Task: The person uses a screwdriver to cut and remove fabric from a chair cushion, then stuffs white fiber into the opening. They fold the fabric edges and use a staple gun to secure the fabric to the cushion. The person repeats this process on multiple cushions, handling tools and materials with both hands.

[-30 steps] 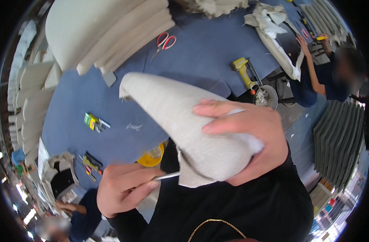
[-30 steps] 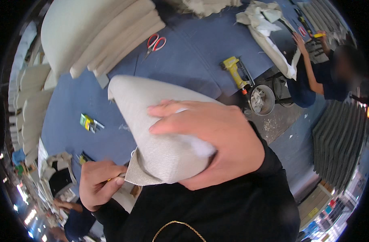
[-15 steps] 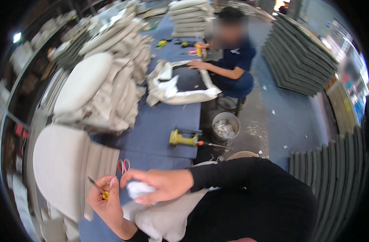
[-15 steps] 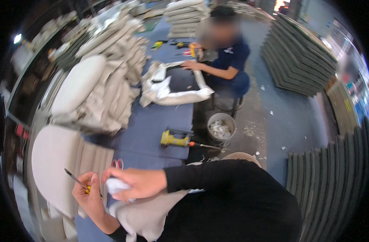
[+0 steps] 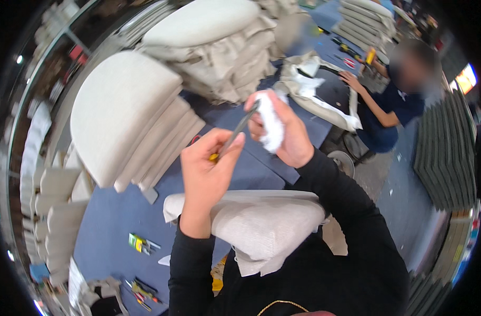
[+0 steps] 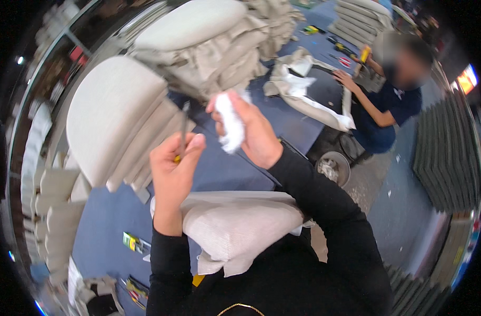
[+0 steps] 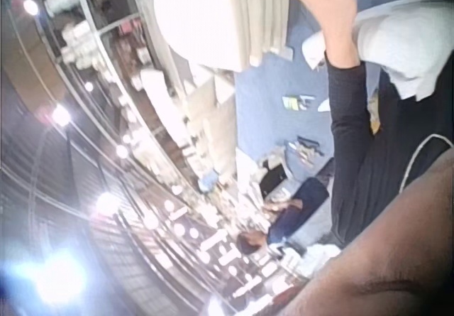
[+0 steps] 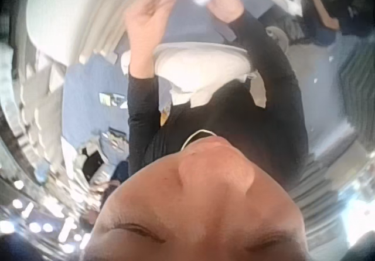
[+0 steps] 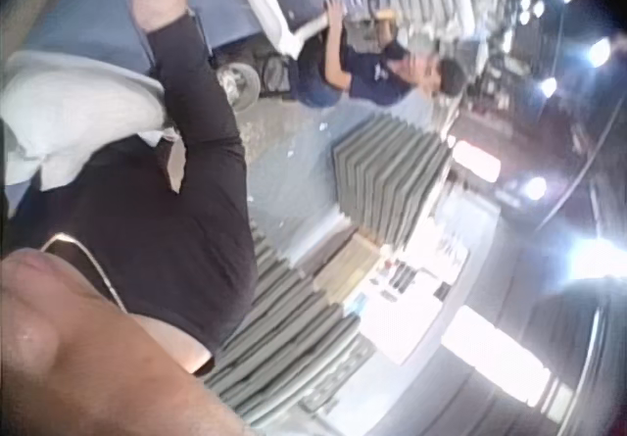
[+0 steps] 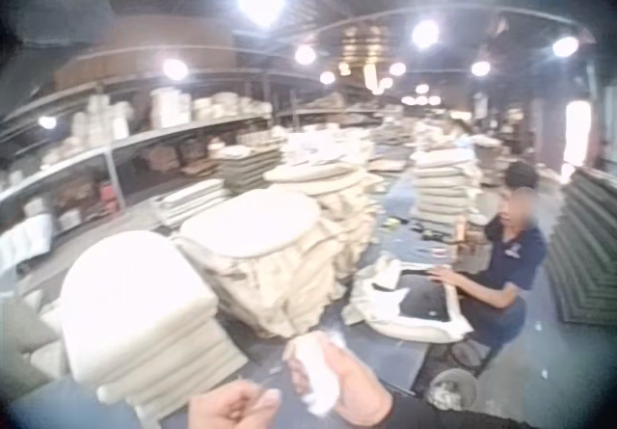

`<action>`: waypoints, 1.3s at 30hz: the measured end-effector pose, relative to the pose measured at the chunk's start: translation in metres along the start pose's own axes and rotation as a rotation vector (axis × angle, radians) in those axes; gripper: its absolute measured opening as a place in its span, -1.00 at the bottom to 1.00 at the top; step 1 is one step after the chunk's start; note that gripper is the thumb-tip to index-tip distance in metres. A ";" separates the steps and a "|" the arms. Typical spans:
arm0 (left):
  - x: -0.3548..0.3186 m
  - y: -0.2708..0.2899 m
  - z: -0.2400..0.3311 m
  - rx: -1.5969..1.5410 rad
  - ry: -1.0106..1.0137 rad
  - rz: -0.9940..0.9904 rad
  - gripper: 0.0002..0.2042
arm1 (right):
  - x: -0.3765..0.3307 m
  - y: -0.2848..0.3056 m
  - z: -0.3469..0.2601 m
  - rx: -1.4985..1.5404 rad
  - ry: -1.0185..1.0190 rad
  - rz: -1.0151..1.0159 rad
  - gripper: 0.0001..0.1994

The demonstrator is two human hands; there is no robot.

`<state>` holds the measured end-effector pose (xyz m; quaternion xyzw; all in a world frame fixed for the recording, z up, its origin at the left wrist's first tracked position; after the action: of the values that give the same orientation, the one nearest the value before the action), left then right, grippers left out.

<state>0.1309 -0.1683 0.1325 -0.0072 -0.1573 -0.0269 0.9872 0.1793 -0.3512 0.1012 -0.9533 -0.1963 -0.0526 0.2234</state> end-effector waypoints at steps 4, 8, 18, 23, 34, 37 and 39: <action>0.004 0.020 -0.009 0.051 0.080 -0.082 -0.85 | -0.001 -0.024 0.021 -0.067 0.024 0.303 -0.64; 0.003 0.023 -0.012 -0.050 0.134 -0.182 -0.75 | -0.003 -0.027 0.030 -0.235 0.086 0.407 -0.66; 0.006 0.028 -0.019 -0.005 0.131 -0.248 -0.80 | -0.016 -0.021 0.030 -0.627 0.093 0.218 -0.69; 0.009 0.032 -0.015 0.000 0.115 -0.165 -0.78 | -0.018 -0.019 0.025 -0.528 -0.074 0.308 -0.67; 0.032 0.057 -0.037 -0.350 -0.052 0.331 -0.78 | -0.013 0.033 0.013 -0.128 0.247 0.588 -0.69; 0.047 0.044 -0.030 -0.296 -0.111 0.258 -0.77 | -0.037 0.011 0.001 -0.375 0.297 -0.037 -0.57; 0.059 0.040 -0.029 -0.319 -0.168 0.243 -0.77 | -0.049 -0.024 -0.019 -0.579 0.337 -0.391 -0.52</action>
<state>0.1981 -0.1323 0.1234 -0.1843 -0.2310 0.0686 0.9529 0.1250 -0.3573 0.1190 -0.8994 -0.3120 -0.3035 -0.0399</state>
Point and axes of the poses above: each hand's wrist, its own x-axis towards the middle knuckle, its own y-axis out of the back of the hand, z = x × y, the point moved 2 cm from there along x, towards the middle knuckle, and after that the axes turned 14 degrees about -x, right-handed, at the moved point
